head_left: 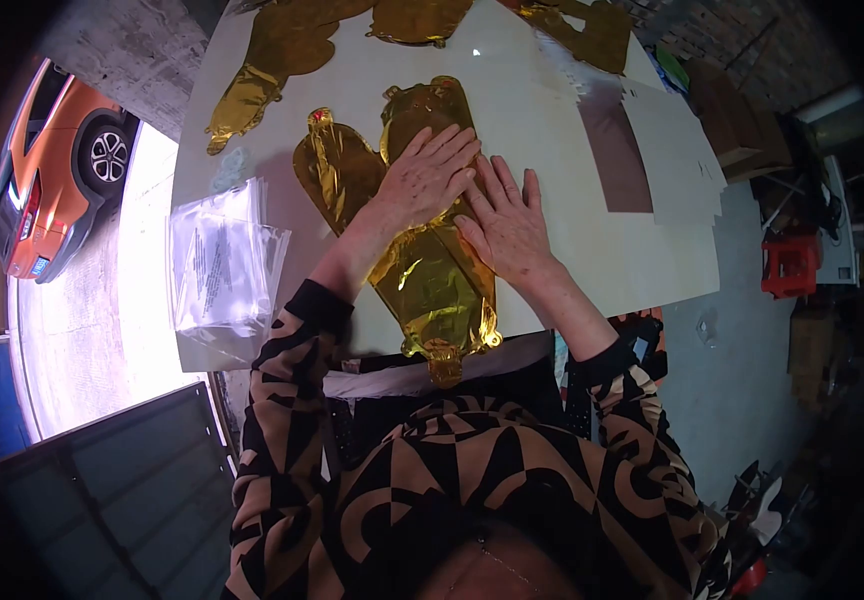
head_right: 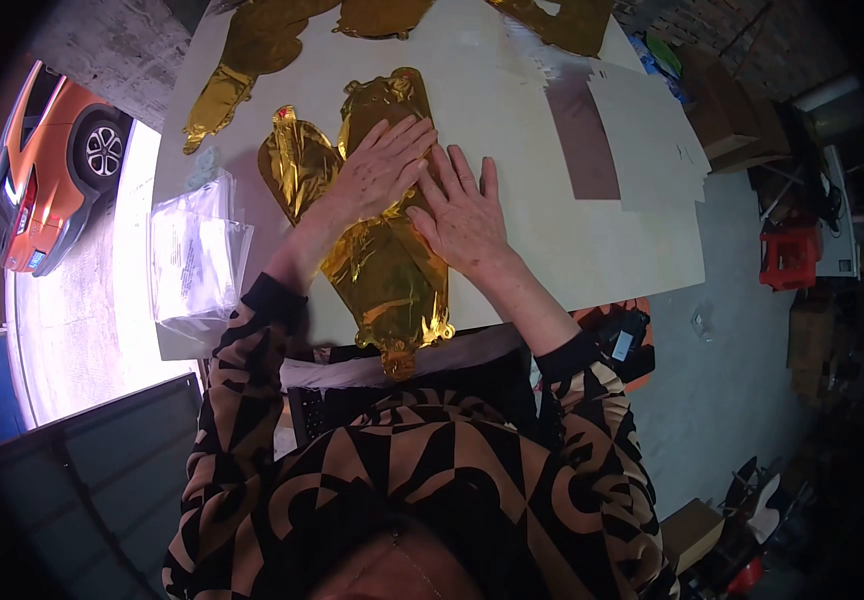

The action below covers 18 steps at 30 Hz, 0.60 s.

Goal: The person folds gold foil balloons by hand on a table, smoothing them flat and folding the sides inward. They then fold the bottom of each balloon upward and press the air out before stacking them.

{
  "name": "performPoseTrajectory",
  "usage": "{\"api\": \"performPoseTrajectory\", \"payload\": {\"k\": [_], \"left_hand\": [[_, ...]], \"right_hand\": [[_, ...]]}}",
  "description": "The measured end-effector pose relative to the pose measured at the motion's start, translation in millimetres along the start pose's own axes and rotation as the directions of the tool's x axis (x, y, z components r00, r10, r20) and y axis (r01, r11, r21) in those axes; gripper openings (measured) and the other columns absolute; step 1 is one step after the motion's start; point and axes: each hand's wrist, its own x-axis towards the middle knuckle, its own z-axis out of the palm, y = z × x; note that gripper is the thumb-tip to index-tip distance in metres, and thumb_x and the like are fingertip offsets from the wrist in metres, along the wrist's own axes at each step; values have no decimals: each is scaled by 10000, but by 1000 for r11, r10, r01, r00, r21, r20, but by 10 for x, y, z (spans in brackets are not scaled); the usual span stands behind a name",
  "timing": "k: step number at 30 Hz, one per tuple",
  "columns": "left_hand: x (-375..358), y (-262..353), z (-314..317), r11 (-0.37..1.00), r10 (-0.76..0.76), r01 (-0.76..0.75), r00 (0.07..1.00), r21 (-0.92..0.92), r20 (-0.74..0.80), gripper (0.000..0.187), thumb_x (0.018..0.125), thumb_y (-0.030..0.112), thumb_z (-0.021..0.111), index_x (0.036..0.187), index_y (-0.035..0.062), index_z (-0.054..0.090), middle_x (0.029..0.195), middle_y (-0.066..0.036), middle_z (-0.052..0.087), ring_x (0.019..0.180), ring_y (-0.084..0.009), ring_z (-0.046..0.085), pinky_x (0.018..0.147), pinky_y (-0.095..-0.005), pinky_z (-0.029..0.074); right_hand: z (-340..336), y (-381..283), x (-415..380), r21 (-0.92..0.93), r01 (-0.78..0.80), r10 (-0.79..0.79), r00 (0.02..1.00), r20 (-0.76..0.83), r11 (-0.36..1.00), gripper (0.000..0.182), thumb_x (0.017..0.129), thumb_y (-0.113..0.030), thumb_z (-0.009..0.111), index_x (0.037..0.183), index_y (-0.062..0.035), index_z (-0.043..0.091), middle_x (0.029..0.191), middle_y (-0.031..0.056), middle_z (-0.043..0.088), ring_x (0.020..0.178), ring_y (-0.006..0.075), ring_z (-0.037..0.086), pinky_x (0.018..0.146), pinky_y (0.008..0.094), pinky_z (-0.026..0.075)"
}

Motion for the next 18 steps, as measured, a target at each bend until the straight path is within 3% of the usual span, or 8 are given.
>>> {"api": "performPoseTrajectory", "payload": {"k": [7, 18], "left_hand": [[0, 21, -14, 999, -10, 9, 1000, 54, 9, 537, 1103, 309, 355, 1600, 109, 379, 1681, -59, 332, 1571, -237, 249, 1304, -455, 154], [-14, -1, 41, 990, 3, -3, 1000, 139, -6, 538, 1109, 318, 362, 1618, 146, 345, 1684, -50, 328, 1564, -227, 265, 1303, -447, 163]], "right_hand": [[-45, -46, -150, 35, 34, -34, 999, -14, 999, 677, 1069, -507, 420, 1608, -101, 368, 1687, 125, 292, 1593, 304, 169, 1265, 609, 64], [-484, -305, -1031, 171, 88, -114, 982, 148, 981, 693, 1021, -418, 542, 1595, -70, 372, 1678, 102, 318, 1589, 308, 186, 1272, 599, 84]]}}
